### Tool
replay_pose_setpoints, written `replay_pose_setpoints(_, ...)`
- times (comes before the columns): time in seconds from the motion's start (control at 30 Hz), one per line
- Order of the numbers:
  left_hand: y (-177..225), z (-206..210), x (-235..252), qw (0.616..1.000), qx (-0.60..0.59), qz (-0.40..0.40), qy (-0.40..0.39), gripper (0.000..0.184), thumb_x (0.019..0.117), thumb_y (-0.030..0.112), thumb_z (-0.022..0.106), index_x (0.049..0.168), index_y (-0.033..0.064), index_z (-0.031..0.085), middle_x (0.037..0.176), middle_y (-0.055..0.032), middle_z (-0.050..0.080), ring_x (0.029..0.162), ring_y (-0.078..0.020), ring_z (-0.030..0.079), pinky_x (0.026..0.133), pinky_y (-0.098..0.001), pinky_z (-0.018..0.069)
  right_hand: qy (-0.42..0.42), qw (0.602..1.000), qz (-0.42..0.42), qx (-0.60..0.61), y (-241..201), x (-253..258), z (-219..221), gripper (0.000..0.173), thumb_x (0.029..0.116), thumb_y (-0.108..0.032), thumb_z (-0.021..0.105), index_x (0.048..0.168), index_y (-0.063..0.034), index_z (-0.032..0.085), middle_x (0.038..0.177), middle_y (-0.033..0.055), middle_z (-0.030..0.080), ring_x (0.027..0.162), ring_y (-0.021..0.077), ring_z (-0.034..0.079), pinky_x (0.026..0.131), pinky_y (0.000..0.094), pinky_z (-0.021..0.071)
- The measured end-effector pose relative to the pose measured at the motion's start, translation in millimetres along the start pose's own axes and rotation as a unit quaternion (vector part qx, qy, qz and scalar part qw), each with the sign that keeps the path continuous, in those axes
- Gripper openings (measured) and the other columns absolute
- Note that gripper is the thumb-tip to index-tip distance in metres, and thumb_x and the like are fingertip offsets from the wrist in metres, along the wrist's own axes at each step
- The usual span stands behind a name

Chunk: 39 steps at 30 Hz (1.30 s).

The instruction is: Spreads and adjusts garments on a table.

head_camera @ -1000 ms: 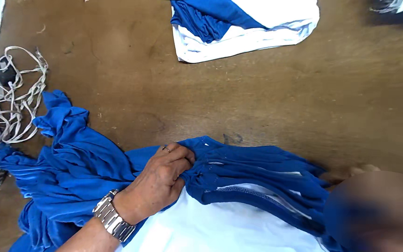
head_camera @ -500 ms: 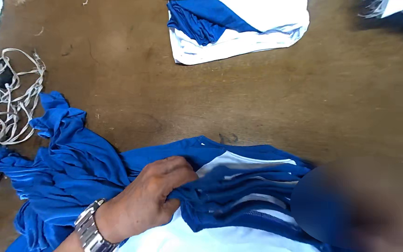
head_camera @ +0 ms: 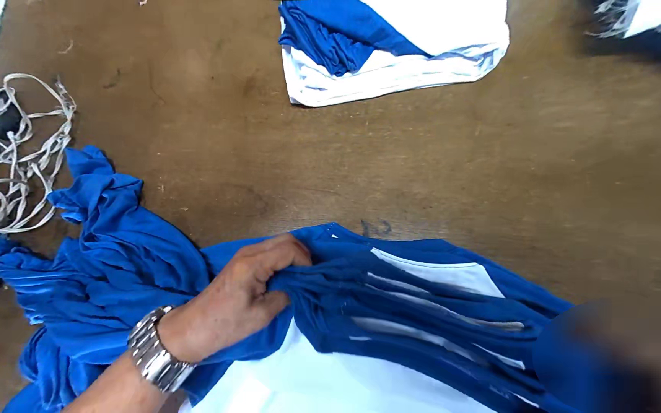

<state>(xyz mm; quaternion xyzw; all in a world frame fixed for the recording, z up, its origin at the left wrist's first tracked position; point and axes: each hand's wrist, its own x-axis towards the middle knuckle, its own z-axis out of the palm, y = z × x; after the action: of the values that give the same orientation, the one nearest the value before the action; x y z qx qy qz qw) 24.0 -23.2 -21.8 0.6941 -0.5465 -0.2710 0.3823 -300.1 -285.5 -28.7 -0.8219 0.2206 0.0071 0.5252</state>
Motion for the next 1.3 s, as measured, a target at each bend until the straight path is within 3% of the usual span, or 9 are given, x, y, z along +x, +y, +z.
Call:
replay_pose_setpoints(0.23, -19.6, 10.7, 12.4, 0.998, 0.022, -0.059, -0.028, 0.017, 0.0741, -0.010, 0.062, 0.074, 0.0069, 0.064, 0.134, -0.0064, 0.063, 0.125, -0.0170, 0.059, 0.099, -0.0343, 0.0538, 0.026, 0.993, 0.115, -0.002, 2.0, 37.8, -2.5, 0.071, 0.0694, 0.004, 0.068, 0.138, -0.0085, 0.057, 0.104, 0.0061, 0.074, 0.089, 0.0174, 0.072, 0.076, 0.0417, 0.0616)
replay_pose_setpoints(0.37, -18.5, 12.8, 12.4, 0.994, 0.107, -0.010, -0.014, 0.012, 0.0740, 0.001, 0.063, 0.076, 0.0112, 0.068, 0.111, -0.0008, 0.069, 0.110, -0.0148, 0.062, 0.093, -0.0332, 0.0535, 0.037, 0.995, 0.091, -0.023, 9.4, 47.1, 0.0, 0.030, 0.0647, 0.000, 0.070, 0.093, -0.0104, 0.073, 0.083, 0.0031, 0.072, 0.072, 0.0118, 0.068, 0.060, 0.0360, 0.0565)
replay_pose_setpoints(0.5, -17.6, 17.6, 3.2, 0.985, 0.162, 0.063, 0.002, 0.011, 0.0789, 0.007, 0.059, 0.079, 0.0100, 0.070, 0.108, -0.0026, 0.070, 0.112, -0.0187, 0.063, 0.097, -0.0386, 0.0521, 0.050, 0.995, -0.051, -0.064, 34.5, 49.1, 3.1, 0.014, 0.0638, -0.010, 0.068, 0.076, -0.0170, 0.072, 0.109, 0.0034, 0.068, 0.109, 0.0196, 0.062, 0.089, 0.0390, 0.0537)
replay_pose_setpoints(0.6, -9.5, 19.2, -4.3, 0.980, 0.166, 0.109, 0.007, 0.011, 0.0847, 0.007, 0.059, 0.083, 0.0062, 0.070, 0.105, -0.0064, 0.068, 0.105, -0.0178, 0.065, 0.087, -0.0321, 0.0569, 0.058, 0.992, -0.078, -0.081, 39.9, 49.3, 3.0, 0.013, 0.0663, -0.012, 0.069, 0.075, -0.0204, 0.072, 0.126, 0.0055, 0.065, 0.123, 0.0240, 0.057, 0.099, 0.0429, 0.0499)
replay_pose_setpoints(0.77, 6.3, 21.3, -25.4, 0.970, 0.172, 0.166, 0.031, 0.011, 0.0938, 0.006, 0.060, 0.089, 0.0059, 0.070, 0.110, -0.0091, 0.065, 0.110, -0.0226, 0.061, 0.093, -0.0354, 0.0547, 0.038, 0.990, -0.104, -0.086, 38.5, 44.8, 3.1, 0.014, 0.0698, -0.008, 0.064, 0.080, -0.0146, 0.072, 0.117, 0.0086, 0.068, 0.118, 0.0276, 0.058, 0.100, 0.0473, 0.0466)
replay_pose_setpoints(0.93, 23.2, 25.8, -46.9, 0.979, 0.140, 0.146, 0.004, 0.008, 0.0995, 0.007, 0.059, 0.099, 0.0108, 0.066, 0.131, -0.0103, 0.063, 0.111, -0.0205, 0.062, 0.091, -0.0326, 0.0549, -0.023, 0.999, 0.016, -0.026, 20.6, 33.5, 1.2, 0.064, 0.0747, -0.002, 0.068, 0.137, -0.0027, 0.055, 0.105, 0.0085, 0.066, 0.092, 0.0182, 0.065, 0.082, 0.0386, 0.0581)
replay_pose_setpoints(1.03, 31.7, 26.6, -54.7, 0.994, 0.098, 0.056, -0.002, 0.018, 0.0965, 0.013, 0.061, 0.114, 0.0121, 0.065, 0.123, -0.0109, 0.062, 0.096, -0.0159, 0.061, 0.080, -0.0284, 0.0525, -0.050, 0.995, -0.032, -0.075, 11.9, 31.8, -8.3, 0.028, 0.0769, -0.003, 0.066, 0.104, 0.0066, 0.069, 0.100, 0.0209, 0.067, 0.094, 0.0312, 0.064, 0.083, 0.0495, 0.0532)
replay_pose_setpoints(1.13, 28.9, 21.1, -58.0, 0.987, 0.132, -0.083, -0.048, 0.070, 0.0819, 0.025, 0.071, 0.146, 0.0109, 0.045, 0.103, -0.0005, 0.065, 0.086, -0.0086, 0.062, 0.075, -0.0272, 0.0561, -0.060, 0.991, -0.080, -0.094, 9.6, 31.8, -12.3, 0.017, 0.0785, -0.003, 0.060, 0.090, 0.0088, 0.064, 0.101, 0.0273, 0.061, 0.099, 0.0370, 0.060, 0.085, 0.0486, 0.0506)
replay_pose_setpoints(1.3, 25.8, 10.7, -50.2, 0.968, 0.233, 0.081, -0.033, 0.030, 0.0965, 0.017, 0.052, 0.116, 0.0186, 0.074, 0.097, -0.0019, 0.066, 0.091, -0.0189, 0.058, 0.079, -0.0375, 0.0456, -0.064, 0.995, -0.016, -0.069, -1.4, 21.7, -11.7, 0.025, 0.0812, -0.001, 0.061, 0.100, 0.0145, 0.055, 0.096, 0.0311, 0.061, 0.088, 0.0399, 0.062, 0.077, 0.0522, 0.0507)
